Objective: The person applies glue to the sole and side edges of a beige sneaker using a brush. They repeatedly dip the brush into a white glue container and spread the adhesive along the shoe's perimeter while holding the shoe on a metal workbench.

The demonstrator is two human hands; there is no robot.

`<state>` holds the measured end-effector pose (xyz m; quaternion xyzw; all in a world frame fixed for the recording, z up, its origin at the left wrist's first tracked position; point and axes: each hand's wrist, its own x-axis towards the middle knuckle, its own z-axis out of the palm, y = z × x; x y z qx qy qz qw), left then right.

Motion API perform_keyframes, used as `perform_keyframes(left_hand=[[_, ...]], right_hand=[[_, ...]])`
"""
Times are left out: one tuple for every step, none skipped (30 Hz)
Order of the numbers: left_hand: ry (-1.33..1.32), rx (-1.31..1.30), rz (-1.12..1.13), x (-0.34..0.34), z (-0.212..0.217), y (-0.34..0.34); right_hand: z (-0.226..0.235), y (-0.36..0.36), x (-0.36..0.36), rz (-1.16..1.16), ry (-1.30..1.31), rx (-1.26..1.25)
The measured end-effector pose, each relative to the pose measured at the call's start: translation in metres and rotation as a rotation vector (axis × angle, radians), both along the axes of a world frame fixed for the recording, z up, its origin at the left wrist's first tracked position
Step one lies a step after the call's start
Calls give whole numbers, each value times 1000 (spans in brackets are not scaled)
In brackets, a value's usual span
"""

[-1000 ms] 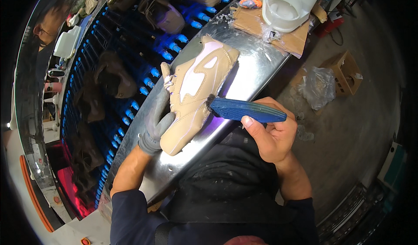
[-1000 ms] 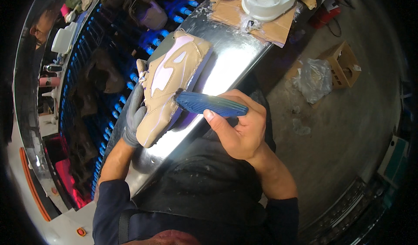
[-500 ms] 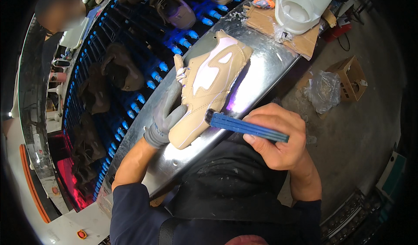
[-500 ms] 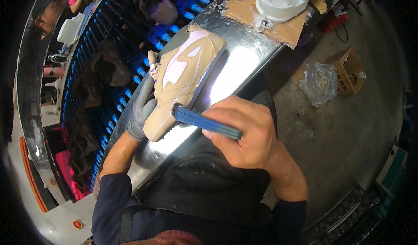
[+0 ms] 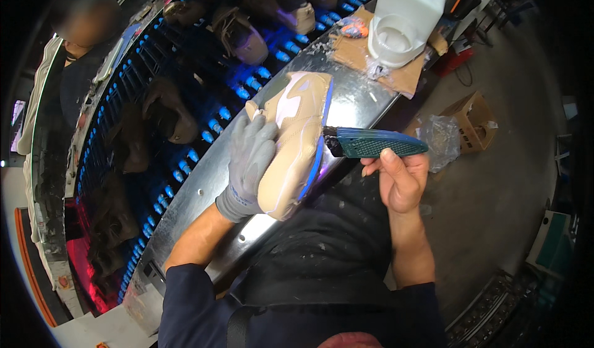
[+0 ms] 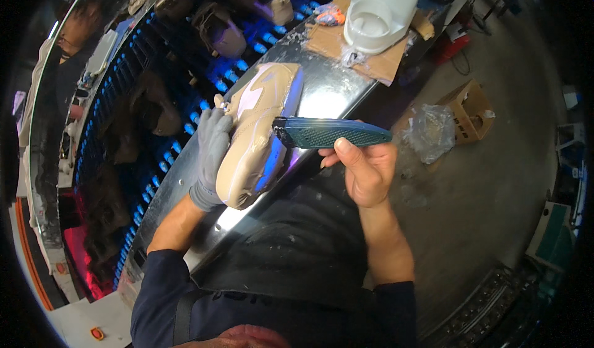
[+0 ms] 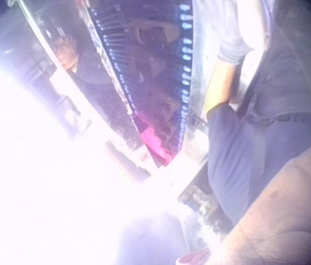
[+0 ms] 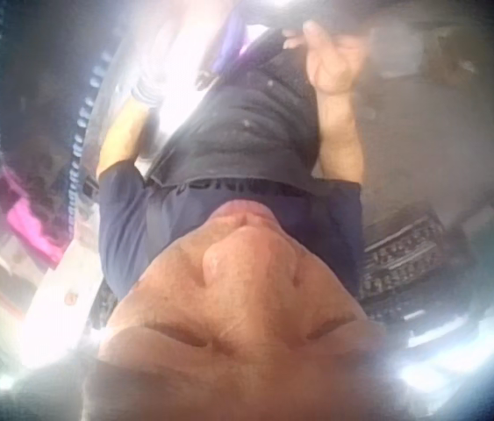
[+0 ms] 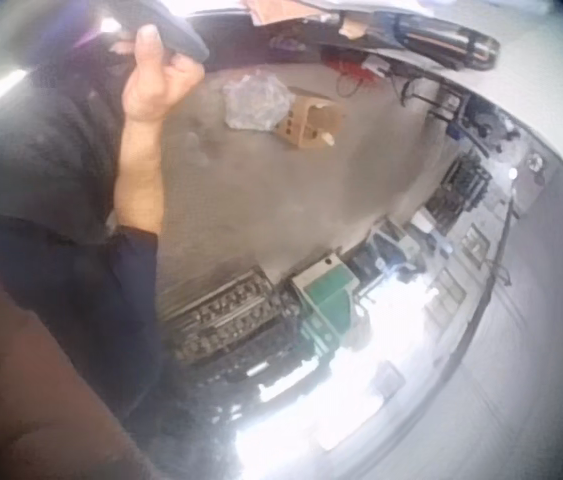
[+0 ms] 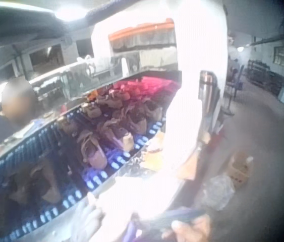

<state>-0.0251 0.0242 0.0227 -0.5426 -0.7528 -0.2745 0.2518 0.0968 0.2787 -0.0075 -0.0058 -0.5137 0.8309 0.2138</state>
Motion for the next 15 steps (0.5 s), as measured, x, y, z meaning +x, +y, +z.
perform_keyframes(left_hand=[[-52,7,-29,1,10,8],[-67,43,-32,2,10,11],[-82,78,-40,2,10,14],[-93,66,-61,1,13,15],[-105,53,-82,0,17,15],[-123,41,-99,0,18,13],[-141,30,-107,0,15,9],[-121,45,-122,-2,13,9],[-105,60,-137,-3,11,9],[-89,76,-155,-5,10,9],[-102,40,-164,-6,14,9],[-116,2,-175,-6,21,9],[-132,-36,-184,-6,24,7],[-135,-34,-197,-7,23,6],[-135,-33,-210,-8,24,6]], right_hand=[[1,-8,1,0,20,-130],[0,-16,2,1,40,-259],[-5,-26,2,-3,72,-316],[-7,-35,3,-6,57,-313],[-11,-40,6,-23,46,-225],[-11,-46,9,-38,28,-138],[-6,-51,17,-81,36,-93],[-2,-52,23,-120,51,-22],[-2,-45,30,-85,69,30],[0,-35,36,-52,87,83],[5,-24,39,-37,80,153],[14,-11,39,-25,72,220],[26,-4,37,-10,62,288],[40,-5,34,-37,-4,160],[51,-3,29,-66,-31,166]])
